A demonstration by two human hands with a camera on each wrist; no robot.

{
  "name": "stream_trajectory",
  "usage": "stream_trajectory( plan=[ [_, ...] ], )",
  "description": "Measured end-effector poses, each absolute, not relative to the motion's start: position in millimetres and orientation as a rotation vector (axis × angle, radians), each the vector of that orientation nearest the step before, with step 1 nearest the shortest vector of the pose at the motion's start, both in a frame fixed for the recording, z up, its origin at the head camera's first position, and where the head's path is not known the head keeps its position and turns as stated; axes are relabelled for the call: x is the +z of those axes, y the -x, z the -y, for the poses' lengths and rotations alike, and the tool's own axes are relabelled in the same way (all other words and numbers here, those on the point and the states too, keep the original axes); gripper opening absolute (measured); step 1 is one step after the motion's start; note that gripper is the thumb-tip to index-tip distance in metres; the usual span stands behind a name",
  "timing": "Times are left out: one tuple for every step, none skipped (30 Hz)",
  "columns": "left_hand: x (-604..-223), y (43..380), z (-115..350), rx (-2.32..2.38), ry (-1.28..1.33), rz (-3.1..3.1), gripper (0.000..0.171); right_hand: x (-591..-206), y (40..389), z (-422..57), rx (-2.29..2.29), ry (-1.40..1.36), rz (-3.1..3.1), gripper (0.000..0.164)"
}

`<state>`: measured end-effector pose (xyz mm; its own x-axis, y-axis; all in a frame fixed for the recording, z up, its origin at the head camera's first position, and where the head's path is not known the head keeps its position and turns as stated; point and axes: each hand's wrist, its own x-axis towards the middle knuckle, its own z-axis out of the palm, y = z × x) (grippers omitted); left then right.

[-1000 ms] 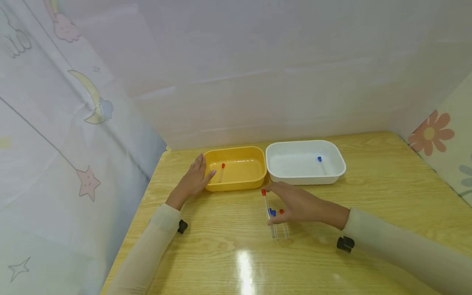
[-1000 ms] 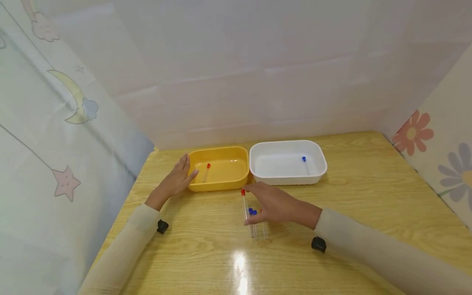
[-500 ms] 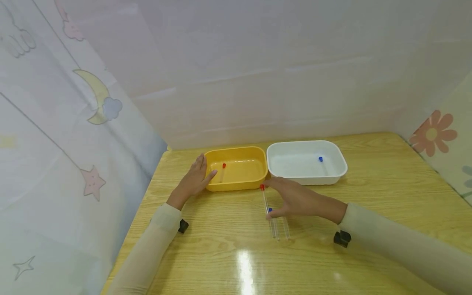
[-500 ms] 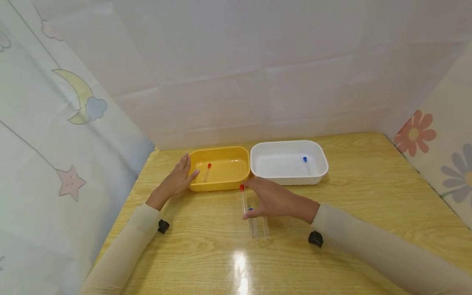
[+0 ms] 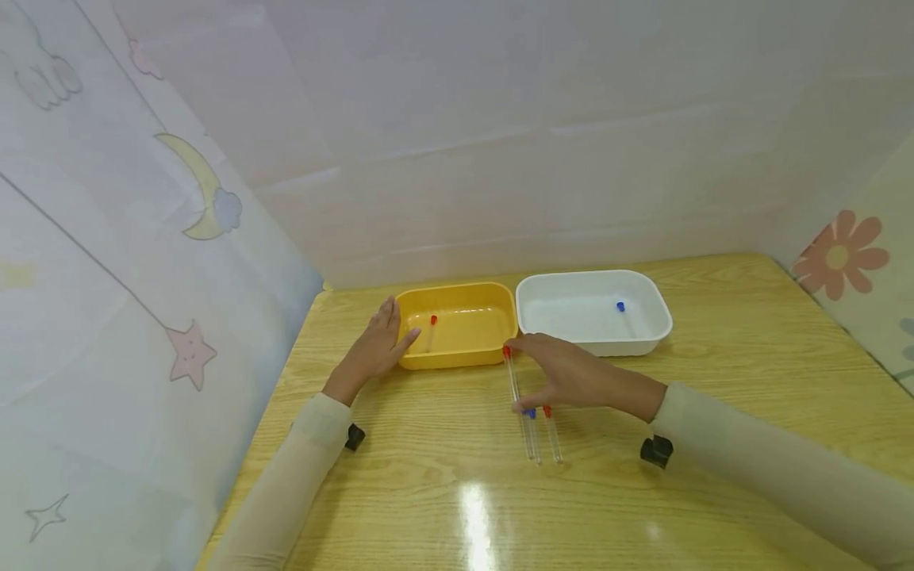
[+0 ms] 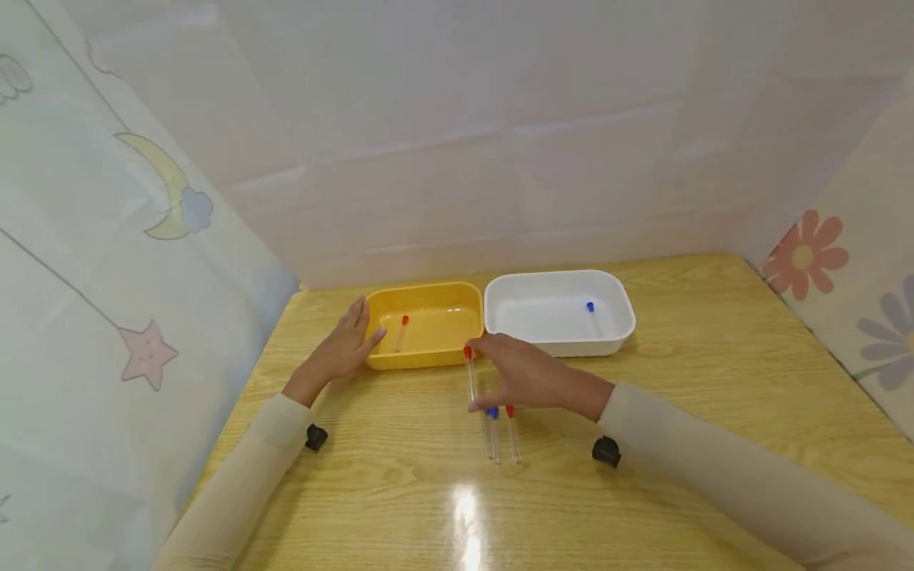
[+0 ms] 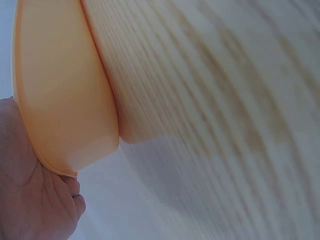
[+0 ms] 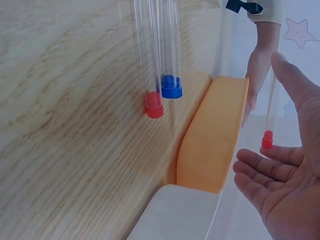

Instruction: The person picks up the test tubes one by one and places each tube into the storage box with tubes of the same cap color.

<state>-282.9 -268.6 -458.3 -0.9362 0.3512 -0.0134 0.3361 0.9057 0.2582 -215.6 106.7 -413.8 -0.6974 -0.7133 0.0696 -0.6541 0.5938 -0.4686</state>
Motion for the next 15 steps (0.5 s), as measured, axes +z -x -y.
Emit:
stream_trajectory(
  plan=[
    [-458,283,268,0.395,-0.540,-3.005,0.090,-414,216,-106,-0.709,1.164,-2.697,0.109],
    [-458,283,268,0.401,-0.537,-3.001,0.090,-413,216,-106,-0.705,1.170,-2.703,0.108],
    [-458,282,268,0.407,-0.534,-2.996,0.090,-413,217,-106,-0.703,1.176,-2.708,0.107],
    [-458,282,268,0.407,-0.535,-2.994,0.090,-413,218,-105,-0.700,1.177,-2.715,0.106],
    [-458,282,268,0.414,-0.536,-2.992,0.091,-413,218,-105,-0.704,1.176,-2.717,0.106],
    [-458,282,268,0.417,-0.537,-2.991,0.091,-413,219,-105,-0.701,1.173,-2.721,0.105],
    [-457,282,268,0.416,-0.537,-2.990,0.091,-413,220,-104,-0.694,1.167,-2.728,0.105],
    [-457,282,268,0.414,-0.536,-2.990,0.091,-413,221,-104,-0.689,1.166,-2.732,0.105],
    [-457,282,268,0.412,-0.535,-2.992,0.090,-413,221,-104,-0.690,1.162,-2.734,0.105],
    [-457,282,268,0.408,-0.535,-2.994,0.090,-412,222,-103,-0.685,1.164,-2.741,0.105],
    [-457,282,268,0.408,-0.533,-2.995,0.090,-412,223,-103,-0.681,1.169,-2.745,0.105],
    [-457,282,268,0.405,-0.533,-2.996,0.090,-412,224,-102,-0.679,1.179,-2.751,0.106],
    [-457,281,268,0.404,-0.533,-2.997,0.090,-412,225,-102,-0.677,1.188,-2.755,0.107],
    [-456,281,268,0.400,-0.531,-3.000,0.091,-412,226,-101,-0.683,1.196,-2.755,0.107],
    [-456,281,269,0.399,-0.536,-3.003,0.091,-411,227,-100,-0.688,1.198,-2.757,0.107]
  ],
)
